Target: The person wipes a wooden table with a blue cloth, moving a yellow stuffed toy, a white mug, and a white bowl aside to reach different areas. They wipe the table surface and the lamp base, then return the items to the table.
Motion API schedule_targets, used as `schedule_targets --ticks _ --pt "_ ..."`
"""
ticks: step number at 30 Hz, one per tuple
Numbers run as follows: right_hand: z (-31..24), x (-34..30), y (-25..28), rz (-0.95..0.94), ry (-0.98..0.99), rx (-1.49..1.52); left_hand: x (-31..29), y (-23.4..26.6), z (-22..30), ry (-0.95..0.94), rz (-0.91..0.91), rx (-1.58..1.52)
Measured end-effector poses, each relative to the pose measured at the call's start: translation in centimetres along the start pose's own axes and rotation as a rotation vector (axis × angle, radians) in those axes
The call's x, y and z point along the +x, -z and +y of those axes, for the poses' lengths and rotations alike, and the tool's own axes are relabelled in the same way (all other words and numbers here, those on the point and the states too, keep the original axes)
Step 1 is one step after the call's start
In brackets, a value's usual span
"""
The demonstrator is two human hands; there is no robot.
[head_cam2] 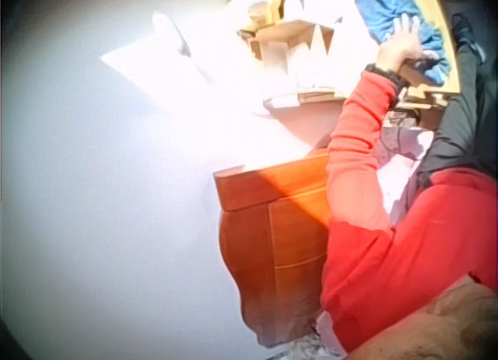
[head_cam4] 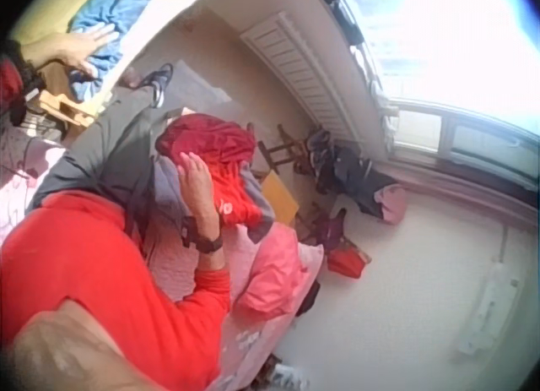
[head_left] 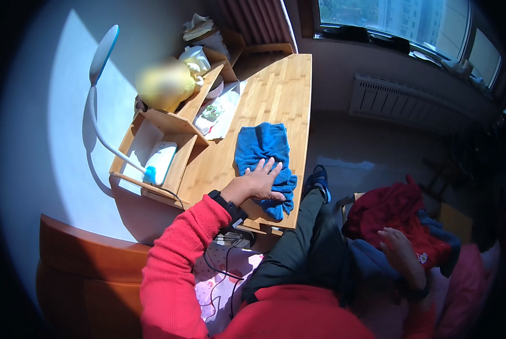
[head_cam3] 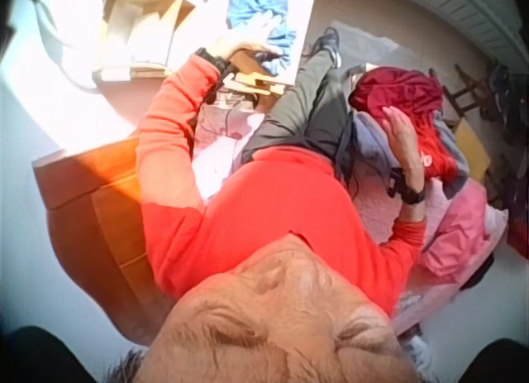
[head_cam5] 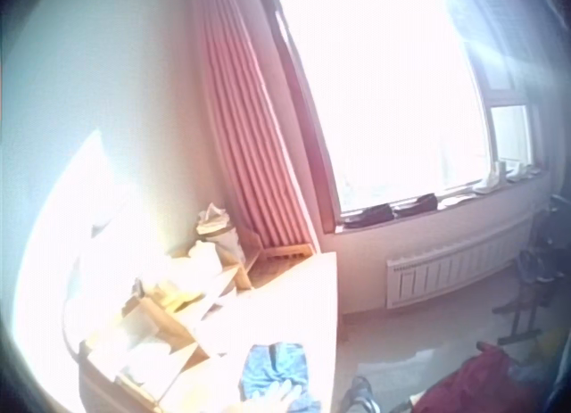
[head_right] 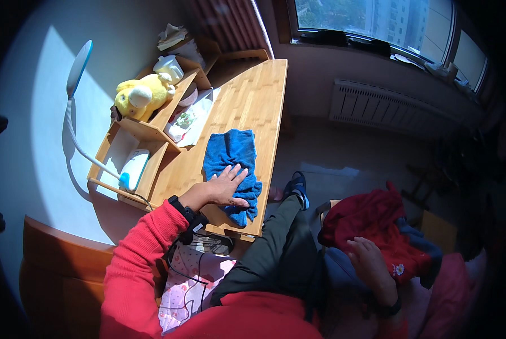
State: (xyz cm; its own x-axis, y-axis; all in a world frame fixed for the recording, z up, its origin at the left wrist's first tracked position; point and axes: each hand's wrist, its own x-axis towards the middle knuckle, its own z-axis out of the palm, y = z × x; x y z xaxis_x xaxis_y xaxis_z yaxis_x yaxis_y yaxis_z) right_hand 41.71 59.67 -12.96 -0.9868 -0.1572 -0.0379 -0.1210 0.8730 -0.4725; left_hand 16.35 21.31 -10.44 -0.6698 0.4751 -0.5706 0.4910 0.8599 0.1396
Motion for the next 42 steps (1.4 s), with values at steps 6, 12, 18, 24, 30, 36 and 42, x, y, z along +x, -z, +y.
schedule_targets --ticks 6,12,18,24,30,36,42 --pt "2.1 -7.0 0.1 -0.088 -0.087 0.147 3.5 2.7 -1.3 -0.026 -0.13 0.028" --pt "0.8 -8.4 -3.0 0.021 0.023 -0.085 7.4 4.8 -2.4 -0.034 -0.067 -0.025" --pt "0.1 -9.6 -5.0 0.145 0.064 -0.18 10.8 6.7 -3.1 0.045 -0.013 -0.112" --pt "0.8 -8.3 -5.8 0.331 0.156 -0.193 14.1 8.2 -3.4 0.138 0.029 -0.119" --pt "0.4 -7.3 -4.1 0.327 0.204 -0.089 18.6 9.4 -3.0 0.223 0.184 -0.237" --pt "0.4 -6.7 -4.5 0.346 0.184 -0.059 22.1 10.6 -3.3 0.241 0.313 -0.252" --pt "0.2 -7.0 -4.4 0.342 0.151 -0.033 22.6 10.4 -3.3 0.23 0.364 -0.243"
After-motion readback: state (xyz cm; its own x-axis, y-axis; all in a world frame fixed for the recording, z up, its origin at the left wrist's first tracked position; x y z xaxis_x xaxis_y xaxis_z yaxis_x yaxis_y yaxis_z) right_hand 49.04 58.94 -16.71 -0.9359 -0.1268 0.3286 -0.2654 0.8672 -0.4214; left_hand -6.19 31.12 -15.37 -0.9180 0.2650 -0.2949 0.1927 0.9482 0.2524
